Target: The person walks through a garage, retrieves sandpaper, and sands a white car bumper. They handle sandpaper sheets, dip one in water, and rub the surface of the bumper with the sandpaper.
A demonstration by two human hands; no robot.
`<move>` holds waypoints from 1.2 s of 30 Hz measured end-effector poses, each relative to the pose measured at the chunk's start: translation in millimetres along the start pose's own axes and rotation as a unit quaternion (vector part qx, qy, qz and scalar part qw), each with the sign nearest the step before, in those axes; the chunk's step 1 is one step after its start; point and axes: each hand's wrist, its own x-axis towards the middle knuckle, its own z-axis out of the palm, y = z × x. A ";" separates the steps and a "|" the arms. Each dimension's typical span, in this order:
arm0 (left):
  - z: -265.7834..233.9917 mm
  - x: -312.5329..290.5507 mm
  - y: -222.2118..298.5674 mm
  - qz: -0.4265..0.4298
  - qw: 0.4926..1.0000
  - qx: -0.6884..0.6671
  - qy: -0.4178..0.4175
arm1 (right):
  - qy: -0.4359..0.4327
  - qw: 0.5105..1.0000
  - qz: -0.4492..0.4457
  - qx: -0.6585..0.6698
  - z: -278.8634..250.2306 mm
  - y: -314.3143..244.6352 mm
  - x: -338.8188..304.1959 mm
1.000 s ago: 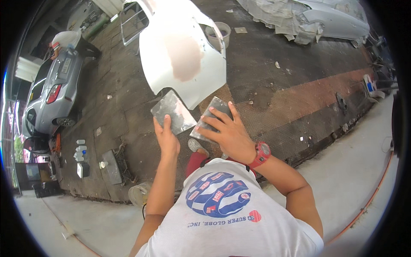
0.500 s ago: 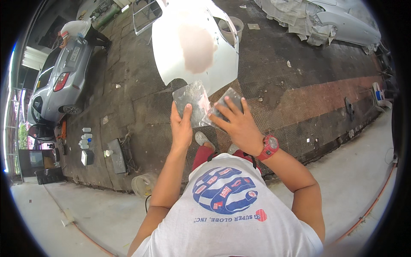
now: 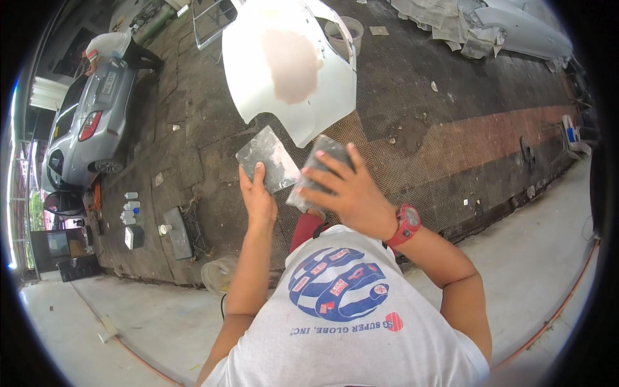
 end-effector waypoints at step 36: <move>-71.9 58.5 -6.5 -0.308 0.942 -0.007 -0.131 | 0.088 0.614 0.414 0.666 105.9 75.0 48.5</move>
